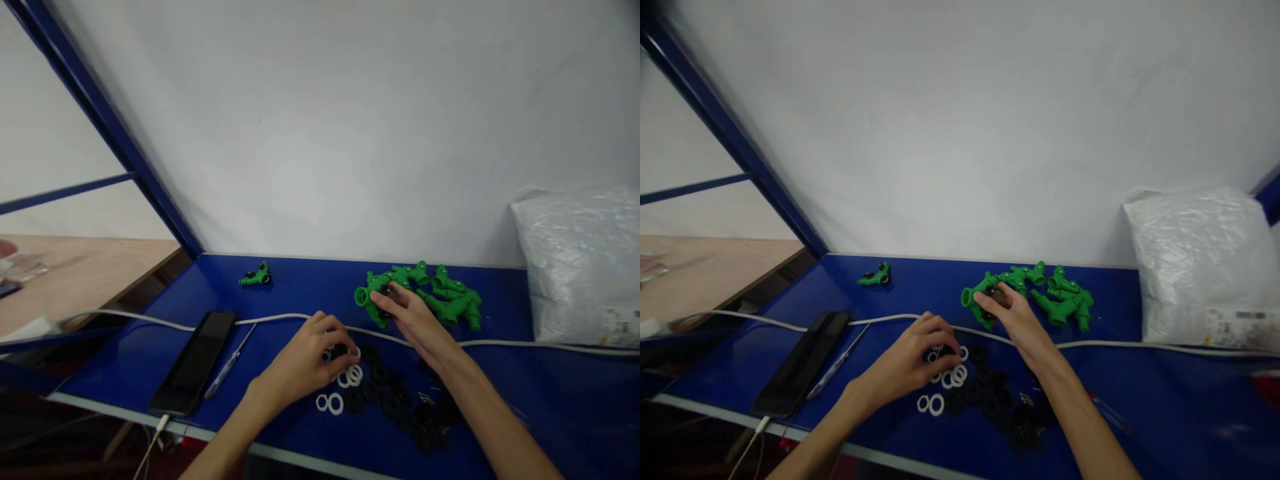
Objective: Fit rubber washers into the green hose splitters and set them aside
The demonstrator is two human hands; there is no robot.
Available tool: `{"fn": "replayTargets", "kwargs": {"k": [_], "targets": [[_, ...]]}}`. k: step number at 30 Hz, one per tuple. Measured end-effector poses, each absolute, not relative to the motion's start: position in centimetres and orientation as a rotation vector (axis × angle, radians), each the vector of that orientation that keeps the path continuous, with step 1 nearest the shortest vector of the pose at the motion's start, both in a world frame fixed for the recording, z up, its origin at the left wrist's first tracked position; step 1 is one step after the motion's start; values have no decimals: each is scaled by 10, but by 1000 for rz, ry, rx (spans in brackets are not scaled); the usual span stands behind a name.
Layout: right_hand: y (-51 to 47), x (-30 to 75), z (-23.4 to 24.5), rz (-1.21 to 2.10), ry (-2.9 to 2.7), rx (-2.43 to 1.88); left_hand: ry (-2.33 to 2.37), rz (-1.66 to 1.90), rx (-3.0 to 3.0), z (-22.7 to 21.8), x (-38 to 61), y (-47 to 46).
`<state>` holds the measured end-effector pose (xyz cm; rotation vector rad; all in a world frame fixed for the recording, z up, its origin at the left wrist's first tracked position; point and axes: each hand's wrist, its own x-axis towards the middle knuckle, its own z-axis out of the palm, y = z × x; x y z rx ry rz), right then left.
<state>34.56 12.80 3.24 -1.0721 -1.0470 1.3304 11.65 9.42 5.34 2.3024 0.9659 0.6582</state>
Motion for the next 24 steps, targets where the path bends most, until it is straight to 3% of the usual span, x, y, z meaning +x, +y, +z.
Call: {"fn": "replayTargets", "kwargs": {"k": [13,24], "targets": [[121,339,47,1519,-875,-909,826,451,2417,51,125,94],[128,343,44,1503,-772,-864,920,1014,1444,60,141,149]]}}
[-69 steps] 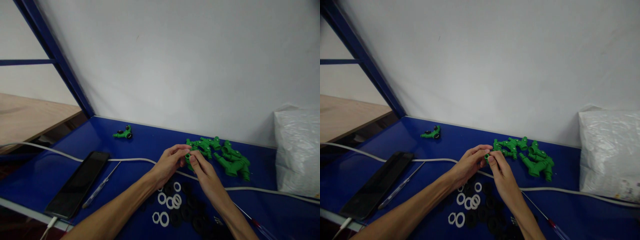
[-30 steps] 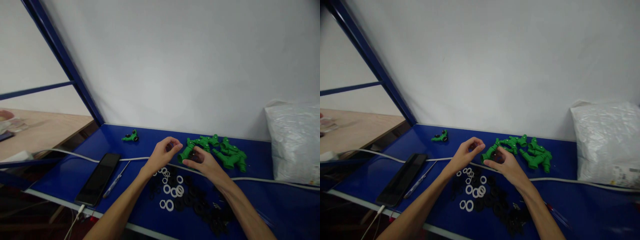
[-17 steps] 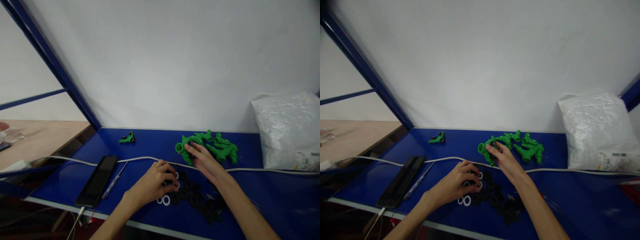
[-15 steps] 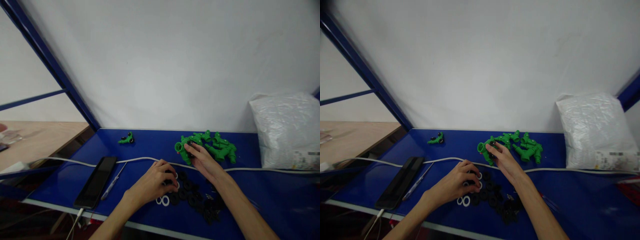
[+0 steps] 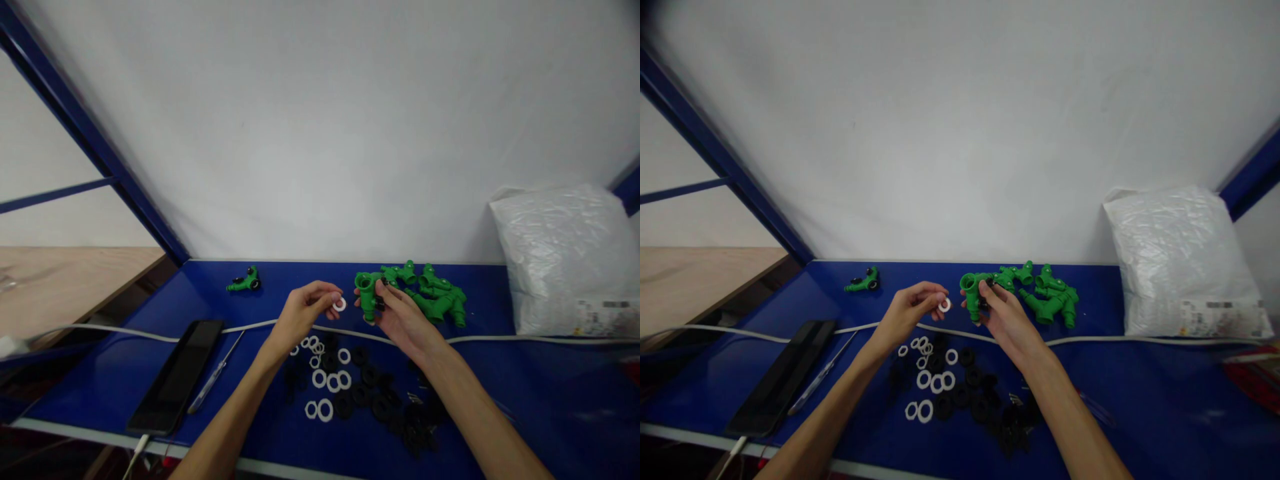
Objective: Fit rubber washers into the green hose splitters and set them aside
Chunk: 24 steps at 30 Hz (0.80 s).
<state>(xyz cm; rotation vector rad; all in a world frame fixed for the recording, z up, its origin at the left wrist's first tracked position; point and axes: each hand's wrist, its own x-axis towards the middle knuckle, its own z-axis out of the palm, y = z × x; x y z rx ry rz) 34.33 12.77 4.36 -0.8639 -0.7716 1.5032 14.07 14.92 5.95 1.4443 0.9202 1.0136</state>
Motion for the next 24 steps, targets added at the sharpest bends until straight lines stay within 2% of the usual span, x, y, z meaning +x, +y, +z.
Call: {"fn": "replayTargets", "kwargs": {"k": [7,24], "targets": [[132,347,40,1490,-719,-881,790,1135,1174,54,153,189],[125,336,38,1514,-761,-934,684,1056,1086,49,155,171]]}}
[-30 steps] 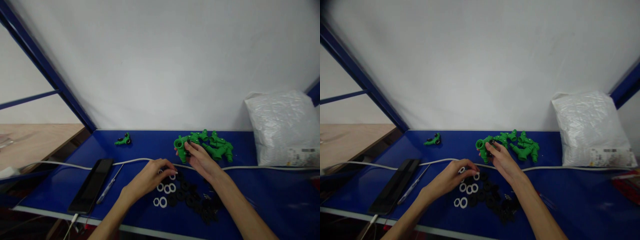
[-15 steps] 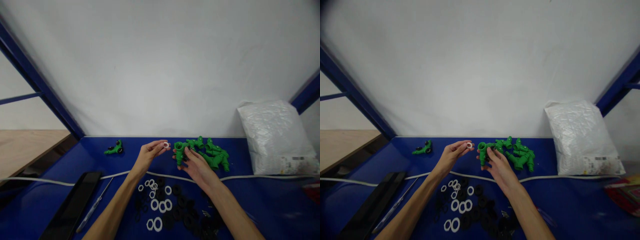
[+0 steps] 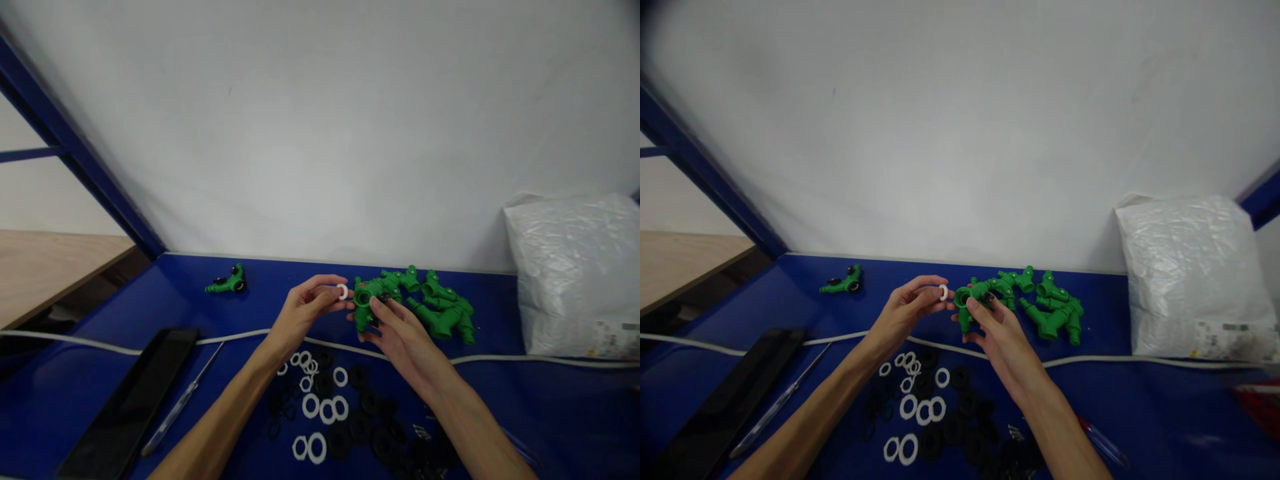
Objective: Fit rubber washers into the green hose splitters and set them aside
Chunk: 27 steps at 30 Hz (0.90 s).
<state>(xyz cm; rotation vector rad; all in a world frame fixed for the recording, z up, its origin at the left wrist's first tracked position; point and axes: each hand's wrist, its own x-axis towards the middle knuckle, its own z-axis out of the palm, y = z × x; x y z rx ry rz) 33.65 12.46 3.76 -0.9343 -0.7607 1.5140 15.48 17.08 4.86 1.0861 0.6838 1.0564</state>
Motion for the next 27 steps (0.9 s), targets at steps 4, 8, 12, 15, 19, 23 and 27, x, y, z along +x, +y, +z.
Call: {"fn": "replayTargets", "kwargs": {"k": [4,8,12,15,19,23,27], "targets": [[125,336,38,1511,-767,-960,693,1077,1172,49,155,171],[125,335,38,1496,-768,-991,755,1085,1239,55,157,168],[125,335,38,1490,-817,-993,792,1112,1286,58,159,165],[125,336,36,1476,-843,-995,814,1178,1374,54,158,165],[125,334,34,1451,-861,-993,798,1175,1422,48,159,166],[124,333,32,1462,-869,-971,823,1113,1343,49,162,165],[124,333,30,1479,-855,-945,855,1042,1328,52,163,162]]}}
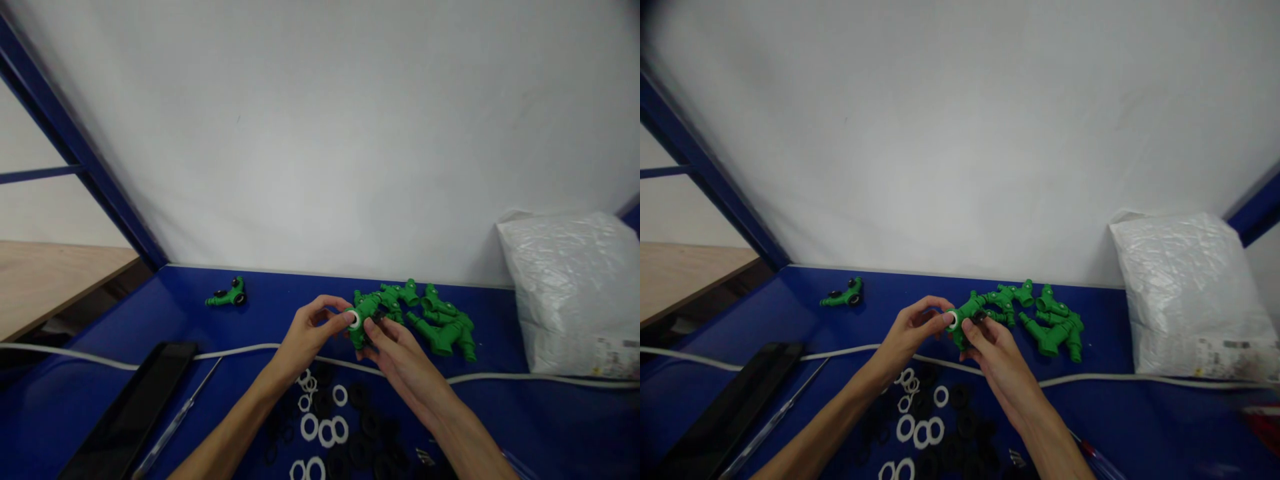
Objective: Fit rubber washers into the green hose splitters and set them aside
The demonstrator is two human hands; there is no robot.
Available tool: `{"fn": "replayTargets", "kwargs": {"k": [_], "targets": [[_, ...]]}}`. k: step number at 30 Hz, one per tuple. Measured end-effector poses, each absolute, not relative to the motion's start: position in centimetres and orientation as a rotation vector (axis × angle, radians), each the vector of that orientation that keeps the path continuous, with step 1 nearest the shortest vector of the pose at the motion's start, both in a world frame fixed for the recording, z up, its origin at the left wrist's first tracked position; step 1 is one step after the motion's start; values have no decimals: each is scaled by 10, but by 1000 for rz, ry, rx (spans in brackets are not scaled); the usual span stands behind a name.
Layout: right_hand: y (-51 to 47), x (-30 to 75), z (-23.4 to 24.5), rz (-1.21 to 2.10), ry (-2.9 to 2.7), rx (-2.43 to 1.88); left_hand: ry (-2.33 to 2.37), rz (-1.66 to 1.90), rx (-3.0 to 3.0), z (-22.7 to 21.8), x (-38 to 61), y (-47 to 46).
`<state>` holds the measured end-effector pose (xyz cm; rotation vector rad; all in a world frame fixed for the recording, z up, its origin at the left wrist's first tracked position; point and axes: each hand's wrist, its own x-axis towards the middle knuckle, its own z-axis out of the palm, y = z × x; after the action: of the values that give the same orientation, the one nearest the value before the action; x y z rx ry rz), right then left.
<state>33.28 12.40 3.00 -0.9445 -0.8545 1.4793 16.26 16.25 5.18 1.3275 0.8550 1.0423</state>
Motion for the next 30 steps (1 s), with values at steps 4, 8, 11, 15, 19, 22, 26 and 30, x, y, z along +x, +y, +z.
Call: {"fn": "replayTargets", "kwargs": {"k": [4,8,11,15,19,22,26,30], "targets": [[124,332,31,1507,-850,-919,836,1004,1335,52,161,162],[123,332,33,1510,-867,-924,841,1015,1382,54,160,162],[123,332,32,1493,-872,-944,878,1052,1460,56,160,161],[124,331,30,1428,-899,-1011,945,1097,1591,56,160,160],[124,331,31,1380,-925,-1048,973,1063,1588,56,158,160],[124,331,32,1394,-924,-1037,947,988,1540,56,156,161],[124,331,32,1415,-916,-1011,907,965,1516,53,156,163],[124,328,31,1396,-884,-1028,950,1039,1473,47,159,162]]}}
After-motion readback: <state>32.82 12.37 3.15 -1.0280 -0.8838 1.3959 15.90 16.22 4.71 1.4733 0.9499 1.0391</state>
